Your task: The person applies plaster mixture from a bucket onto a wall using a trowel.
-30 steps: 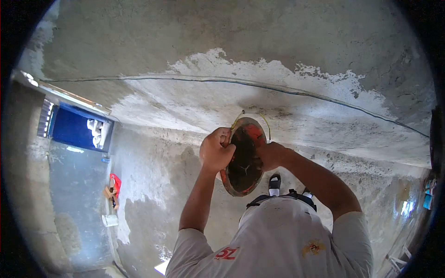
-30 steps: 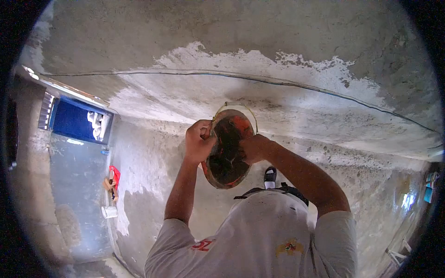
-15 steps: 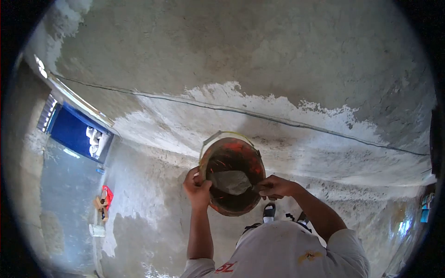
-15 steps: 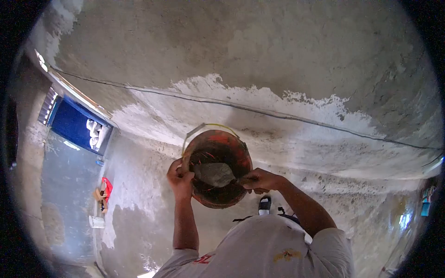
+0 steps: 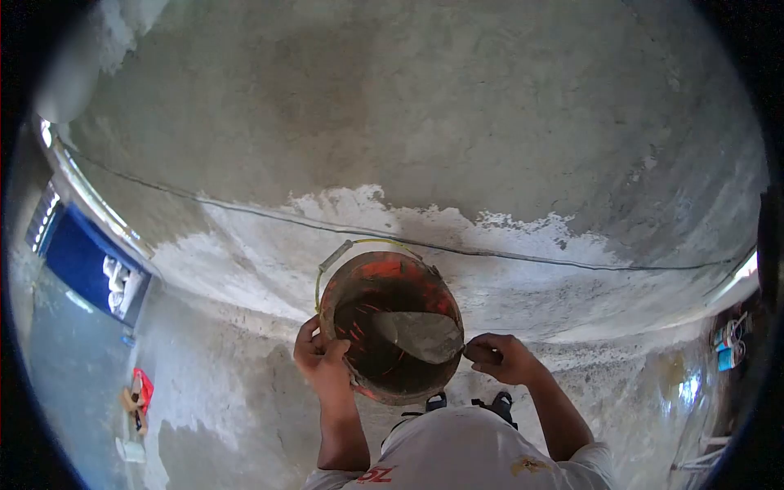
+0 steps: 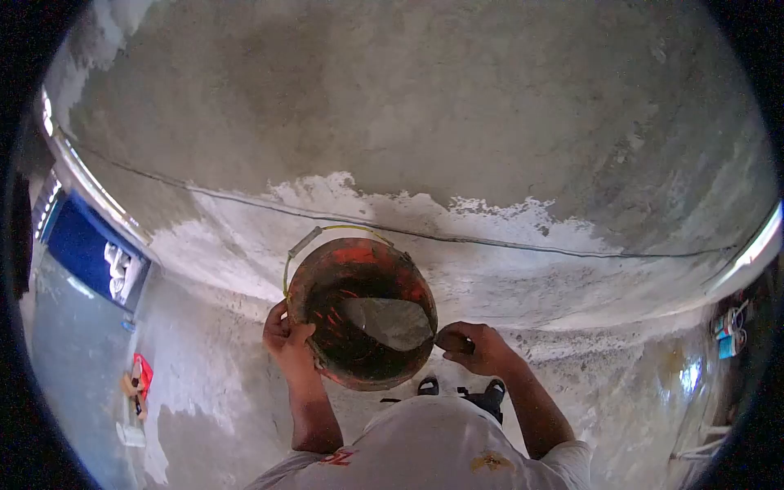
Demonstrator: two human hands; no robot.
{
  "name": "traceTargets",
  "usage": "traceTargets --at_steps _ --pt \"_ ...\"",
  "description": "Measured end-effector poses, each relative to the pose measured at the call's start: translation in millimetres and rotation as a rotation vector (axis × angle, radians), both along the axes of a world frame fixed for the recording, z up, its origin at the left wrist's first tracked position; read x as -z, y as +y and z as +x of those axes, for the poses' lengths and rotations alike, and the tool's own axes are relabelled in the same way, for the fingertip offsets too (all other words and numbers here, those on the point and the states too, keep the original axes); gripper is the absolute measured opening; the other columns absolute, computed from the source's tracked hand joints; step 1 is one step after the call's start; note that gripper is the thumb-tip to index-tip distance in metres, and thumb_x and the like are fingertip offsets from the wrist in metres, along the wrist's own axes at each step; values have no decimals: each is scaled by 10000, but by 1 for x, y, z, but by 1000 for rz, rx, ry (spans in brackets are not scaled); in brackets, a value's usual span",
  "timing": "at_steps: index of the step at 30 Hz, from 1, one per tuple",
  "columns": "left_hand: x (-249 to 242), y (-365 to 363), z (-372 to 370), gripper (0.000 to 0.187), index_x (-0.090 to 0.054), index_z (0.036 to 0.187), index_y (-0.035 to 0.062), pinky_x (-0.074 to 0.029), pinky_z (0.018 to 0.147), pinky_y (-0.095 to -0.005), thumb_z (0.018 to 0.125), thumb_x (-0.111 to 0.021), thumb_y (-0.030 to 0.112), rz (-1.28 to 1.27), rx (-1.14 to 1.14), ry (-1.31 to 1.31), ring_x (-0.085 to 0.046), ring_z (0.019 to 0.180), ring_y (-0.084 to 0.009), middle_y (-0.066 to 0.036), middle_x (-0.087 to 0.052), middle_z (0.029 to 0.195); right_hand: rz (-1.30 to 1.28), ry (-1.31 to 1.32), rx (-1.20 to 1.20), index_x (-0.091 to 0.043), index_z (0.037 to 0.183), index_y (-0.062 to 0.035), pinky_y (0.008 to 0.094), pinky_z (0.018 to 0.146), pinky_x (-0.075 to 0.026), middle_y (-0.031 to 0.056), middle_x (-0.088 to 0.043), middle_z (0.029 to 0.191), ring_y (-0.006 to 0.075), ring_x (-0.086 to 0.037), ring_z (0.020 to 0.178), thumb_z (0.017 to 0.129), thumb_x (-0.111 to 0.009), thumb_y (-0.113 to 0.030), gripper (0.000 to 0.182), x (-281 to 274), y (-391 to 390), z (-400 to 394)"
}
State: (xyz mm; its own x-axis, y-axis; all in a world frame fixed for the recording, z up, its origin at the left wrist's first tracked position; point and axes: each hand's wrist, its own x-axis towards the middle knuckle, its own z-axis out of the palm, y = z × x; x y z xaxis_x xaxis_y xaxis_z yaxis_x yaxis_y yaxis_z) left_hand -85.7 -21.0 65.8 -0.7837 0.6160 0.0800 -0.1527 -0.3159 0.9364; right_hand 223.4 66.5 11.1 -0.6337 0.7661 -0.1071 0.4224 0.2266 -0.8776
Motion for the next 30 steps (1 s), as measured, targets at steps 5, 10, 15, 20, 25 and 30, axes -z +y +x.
traceTargets --at_steps 5,10,15,20,25,30 --pt "-11 6 10 540 -542 1174 -138 -542 733 -277 635 -558 -113 81 23 -9 -708 778 -199 -195 -729 931 137 -9 123 -645 1201 -38 394 882 -564 168 -715 1103 297 -712 993 845 -796 -167 407 13 -22 12" --pt "-16 6 10 547 -539 1182 -144 -542 756 -293 637 -562 -110 9 -2 -9 -708 792 -206 -200 -724 942 86 65 216 -660 1145 -15 376 836 -570 167 -720 1061 263 -711 962 805 -830 -122 395 23 -28 16" --pt "-21 2 11 559 -520 1202 -150 -527 758 -268 646 -566 -113 59 12 -47 -698 808 -196 -192 -720 941 175 57 268 -661 1121 -21 381 809 -574 163 -727 1028 277 -721 908 778 -855 -138 411 14 -22 15" --pt "-16 -6 7 558 -509 1200 -142 -525 752 -261 646 -567 -114 45 -30 -77 -698 815 -194 -193 -721 945 281 -21 241 -658 1142 -34 393 797 -575 178 -724 1026 327 -722 910 799 -824 -139 395 11 -11 13" --pt "-17 -23 1 544 -506 1185 -138 -537 751 -271 644 -558 -124 43 -76 -92 -705 826 -202 -201 -723 951 285 -20 152 -639 1184 -56 407 815 -570 180 -723 1036 364 -713 930 813 -803 -149 416 -5 12 4" --pt "-3 -36 -11 549 -511 1196 -121 -549 731 -281 648 -550 -127 86 -203 -111 -707 794 -208 -202 -719 947 364 12 82 -634 1164 -51 423 825 -560 193 -714 1058 379 -702 973 851 -768 -162 358 -26 54 -21"
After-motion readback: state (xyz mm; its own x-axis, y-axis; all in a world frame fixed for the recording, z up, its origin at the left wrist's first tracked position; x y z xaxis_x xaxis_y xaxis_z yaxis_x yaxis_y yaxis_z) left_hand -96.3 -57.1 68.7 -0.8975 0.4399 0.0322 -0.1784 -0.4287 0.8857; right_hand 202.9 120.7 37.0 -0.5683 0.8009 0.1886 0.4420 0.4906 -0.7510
